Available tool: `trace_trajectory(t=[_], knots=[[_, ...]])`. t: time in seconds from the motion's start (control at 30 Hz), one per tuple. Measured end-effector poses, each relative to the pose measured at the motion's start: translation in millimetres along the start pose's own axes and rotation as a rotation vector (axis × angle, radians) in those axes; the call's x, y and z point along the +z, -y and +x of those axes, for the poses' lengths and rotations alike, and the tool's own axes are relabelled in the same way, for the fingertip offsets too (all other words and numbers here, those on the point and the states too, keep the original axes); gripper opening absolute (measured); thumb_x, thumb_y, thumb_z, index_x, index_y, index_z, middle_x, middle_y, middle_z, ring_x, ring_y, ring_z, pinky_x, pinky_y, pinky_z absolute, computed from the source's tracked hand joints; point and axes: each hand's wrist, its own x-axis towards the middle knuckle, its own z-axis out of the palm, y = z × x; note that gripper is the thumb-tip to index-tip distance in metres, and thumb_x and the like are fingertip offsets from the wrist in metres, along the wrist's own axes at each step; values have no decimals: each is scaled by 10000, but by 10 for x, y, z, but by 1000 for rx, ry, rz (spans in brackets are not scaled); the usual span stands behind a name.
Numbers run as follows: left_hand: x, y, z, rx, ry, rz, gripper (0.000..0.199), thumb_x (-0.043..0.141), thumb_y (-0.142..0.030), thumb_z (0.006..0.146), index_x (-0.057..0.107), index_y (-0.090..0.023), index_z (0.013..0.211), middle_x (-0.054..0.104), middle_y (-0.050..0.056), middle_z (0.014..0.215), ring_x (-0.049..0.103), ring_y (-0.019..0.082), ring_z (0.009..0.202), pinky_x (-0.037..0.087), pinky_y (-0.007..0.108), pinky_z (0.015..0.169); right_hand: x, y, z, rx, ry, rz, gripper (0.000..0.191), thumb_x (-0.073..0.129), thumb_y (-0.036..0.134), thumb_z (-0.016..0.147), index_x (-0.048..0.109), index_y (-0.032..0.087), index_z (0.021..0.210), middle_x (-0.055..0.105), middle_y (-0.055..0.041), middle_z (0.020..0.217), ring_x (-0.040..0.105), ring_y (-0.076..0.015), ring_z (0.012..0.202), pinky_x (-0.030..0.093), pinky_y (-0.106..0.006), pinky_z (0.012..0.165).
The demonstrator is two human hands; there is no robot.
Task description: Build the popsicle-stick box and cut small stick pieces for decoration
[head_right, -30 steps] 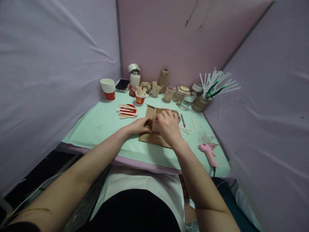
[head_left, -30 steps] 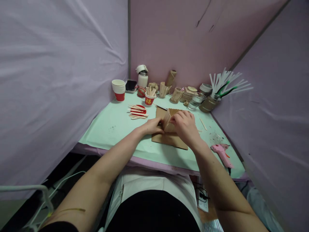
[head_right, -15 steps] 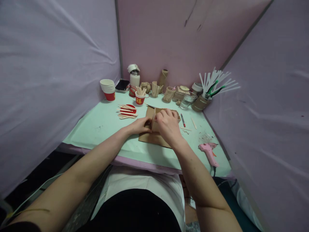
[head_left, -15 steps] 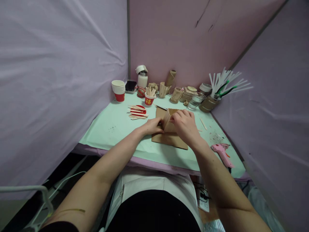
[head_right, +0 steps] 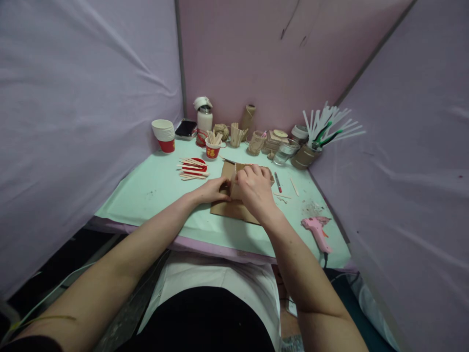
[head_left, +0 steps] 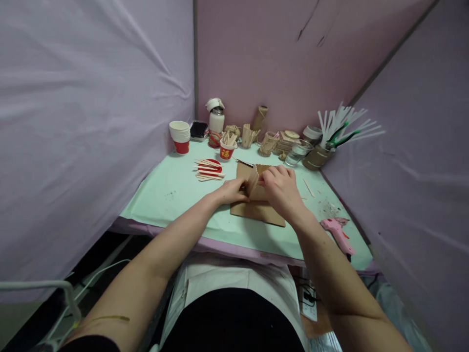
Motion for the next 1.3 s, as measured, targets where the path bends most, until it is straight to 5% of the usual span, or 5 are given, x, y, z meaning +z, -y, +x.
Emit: trace_trajectory(t=[0.5,0.87,1.3], knots=[[9,-11,-1,-11,-11,-25,455,732,-397,646,576,-184,1016,676,54,1037,615,242,931,481,331,791,59,29,-87,7,-128,-31,142,534,226,917,636,206,820,639,-66,851,471,-245,883,320,-363,791],[25,-10,1,-9,-37,-22,421,734,-384,653,597,-185,997,678,51,1017,613,241,922,486,332,793,252,39,-374,52,-291,189,262,471,180,934,672,218,1098,663,-95,975,504,-236,889,424,-364,797],[39,15,-3,11,-48,-4,404,729,-381,664,586,-183,986,675,42,995,618,232,908,483,314,772,331,38,-419,40,-300,194,381,417,100,908,639,194,1204,621,-129,1031,494,-247,935,460,-386,838]])
